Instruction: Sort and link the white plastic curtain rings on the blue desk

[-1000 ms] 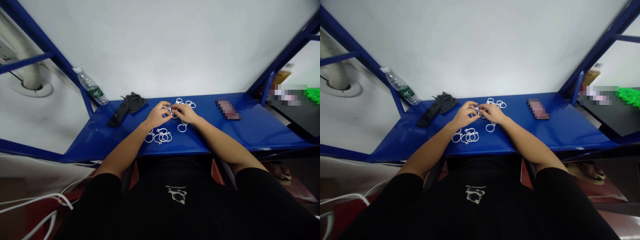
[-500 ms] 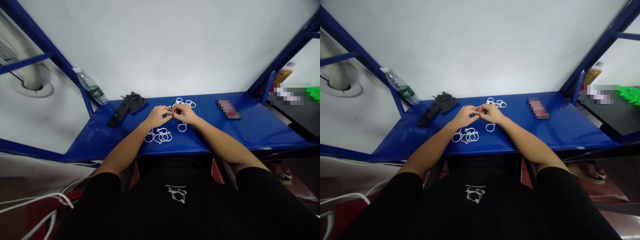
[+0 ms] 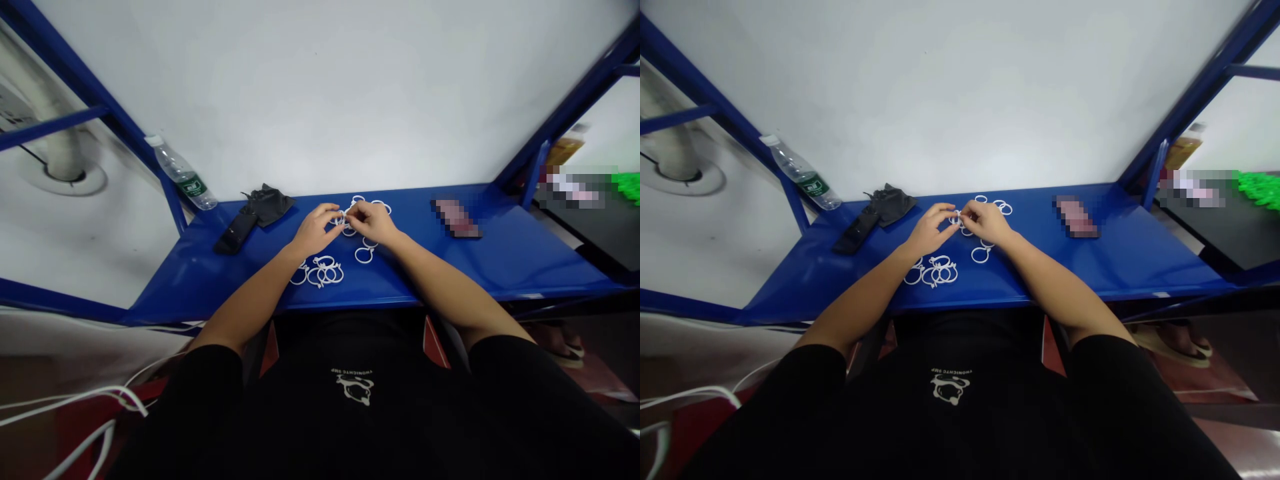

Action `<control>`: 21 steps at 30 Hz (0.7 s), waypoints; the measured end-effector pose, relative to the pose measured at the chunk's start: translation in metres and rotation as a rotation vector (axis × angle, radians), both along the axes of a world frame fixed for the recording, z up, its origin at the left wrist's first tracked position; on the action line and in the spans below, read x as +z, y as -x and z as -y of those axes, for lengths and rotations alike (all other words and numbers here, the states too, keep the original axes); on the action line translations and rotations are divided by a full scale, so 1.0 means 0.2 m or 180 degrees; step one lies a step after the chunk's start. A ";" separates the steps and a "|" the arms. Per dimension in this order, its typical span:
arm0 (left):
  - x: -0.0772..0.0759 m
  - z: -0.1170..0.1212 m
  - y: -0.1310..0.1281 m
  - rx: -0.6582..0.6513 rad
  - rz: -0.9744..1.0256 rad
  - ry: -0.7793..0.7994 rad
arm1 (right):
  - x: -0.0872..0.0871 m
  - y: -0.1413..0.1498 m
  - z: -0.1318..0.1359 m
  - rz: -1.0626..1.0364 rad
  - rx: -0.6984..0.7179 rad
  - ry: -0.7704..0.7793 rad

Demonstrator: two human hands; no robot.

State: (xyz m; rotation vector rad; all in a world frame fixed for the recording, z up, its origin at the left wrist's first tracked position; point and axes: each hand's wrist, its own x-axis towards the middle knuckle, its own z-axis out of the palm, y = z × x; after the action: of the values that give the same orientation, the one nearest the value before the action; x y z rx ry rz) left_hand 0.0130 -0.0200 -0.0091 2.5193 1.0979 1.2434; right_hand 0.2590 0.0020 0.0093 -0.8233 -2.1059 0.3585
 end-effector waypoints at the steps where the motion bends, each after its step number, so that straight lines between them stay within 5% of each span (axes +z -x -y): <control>1: 0.01 0.00 0.00 0.0117 0.0074 -0.0044 | 0.00 -0.01 -0.01 -0.0019 -0.0167 -0.0034; 4: 0.04 0.03 -0.01 0.0142 0.0097 -0.0203 | -0.01 -0.04 -0.04 -0.0161 -0.0623 -0.0043; 9: 0.06 0.11 -0.09 -0.0990 -0.0669 0.0007 | -0.05 -0.05 -0.07 -0.0187 -0.0712 0.0030; 12: 0.04 0.14 -0.15 -0.1310 -0.1060 0.0220 | -0.05 -0.03 -0.06 0.0021 -0.0622 -0.0001; 21: 0.04 0.13 -0.12 -0.1235 -0.1422 0.0601 | -0.04 -0.03 -0.05 0.0162 -0.0572 -0.0078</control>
State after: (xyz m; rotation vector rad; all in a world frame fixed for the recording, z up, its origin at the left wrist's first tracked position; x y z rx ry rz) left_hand 0.0373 -0.0456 -0.0013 2.7447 0.6916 0.4715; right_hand 0.2644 0.0117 0.0021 -1.0081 -2.0594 0.2178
